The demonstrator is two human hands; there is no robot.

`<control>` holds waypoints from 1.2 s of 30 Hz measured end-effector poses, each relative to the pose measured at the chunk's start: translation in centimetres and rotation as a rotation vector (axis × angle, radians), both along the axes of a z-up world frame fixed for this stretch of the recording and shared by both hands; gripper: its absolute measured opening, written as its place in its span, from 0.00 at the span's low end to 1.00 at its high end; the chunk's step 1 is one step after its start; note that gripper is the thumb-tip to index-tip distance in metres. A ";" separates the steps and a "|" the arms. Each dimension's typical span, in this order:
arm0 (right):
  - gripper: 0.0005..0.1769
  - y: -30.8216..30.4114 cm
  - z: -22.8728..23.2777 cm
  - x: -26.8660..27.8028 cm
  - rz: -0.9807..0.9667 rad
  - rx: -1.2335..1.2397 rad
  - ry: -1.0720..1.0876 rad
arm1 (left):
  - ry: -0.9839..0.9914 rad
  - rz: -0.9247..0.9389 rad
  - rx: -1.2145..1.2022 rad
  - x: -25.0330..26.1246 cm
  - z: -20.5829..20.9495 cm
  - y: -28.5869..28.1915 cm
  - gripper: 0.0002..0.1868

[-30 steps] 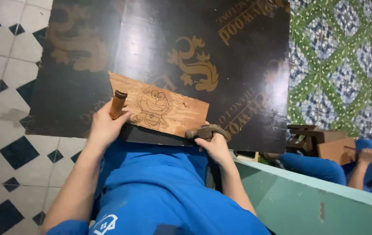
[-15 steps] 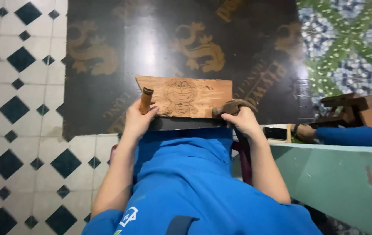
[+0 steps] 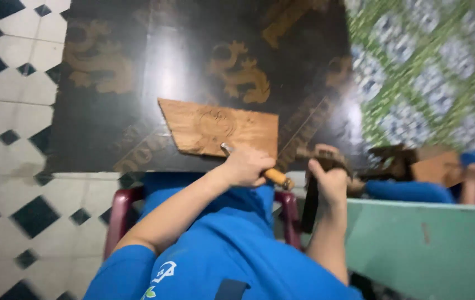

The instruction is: Carving a cartoon character design into a wooden board using a hammer and a punch tool.

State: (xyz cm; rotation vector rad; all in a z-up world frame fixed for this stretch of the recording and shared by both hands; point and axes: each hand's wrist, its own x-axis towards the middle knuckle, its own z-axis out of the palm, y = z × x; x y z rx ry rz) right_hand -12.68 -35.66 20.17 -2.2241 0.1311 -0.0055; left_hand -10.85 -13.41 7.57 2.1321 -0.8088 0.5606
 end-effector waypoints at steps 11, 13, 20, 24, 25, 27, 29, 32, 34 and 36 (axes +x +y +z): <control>0.22 -5.4 -4.0 -0.3 0.175 0.422 -0.284 | -0.002 0.169 0.138 3.1 -1.1 -1.9 0.16; 0.22 -4.0 -2.5 -0.5 0.183 0.392 -0.270 | -0.001 0.175 0.154 3.4 -1.8 -2.2 0.17; 0.23 -3.4 -1.8 -0.5 0.204 0.391 -0.234 | 0.056 0.162 0.182 4.1 -2.6 -2.6 0.16; 0.24 -3.2 -1.3 -0.8 0.190 0.378 -0.225 | 0.068 0.130 0.164 4.0 -1.7 -2.0 0.17; 0.23 -3.1 -1.4 -0.9 0.182 0.361 -0.254 | 0.097 0.107 0.156 4.0 -1.5 -1.8 0.16; 0.21 -3.1 -1.0 -1.1 0.174 0.343 -0.282 | 0.126 0.084 0.146 4.1 -1.0 -1.5 0.14; 0.25 -3.3 -0.4 -1.1 0.145 0.167 -0.457 | 0.199 0.021 0.127 4.1 -0.4 -1.1 0.13; 0.32 -3.2 -0.4 -2.0 0.106 0.314 -0.526 | 0.244 -0.015 0.160 4.2 0.0 -0.7 0.12; 0.33 -1.8 0.1 -2.3 0.118 0.357 -0.530 | 0.249 -0.038 0.157 4.2 0.0 -0.4 0.12; 0.35 -1.0 0.3 -2.5 0.129 0.398 -0.537 | 0.252 -0.063 0.154 4.3 0.0 -0.2 0.12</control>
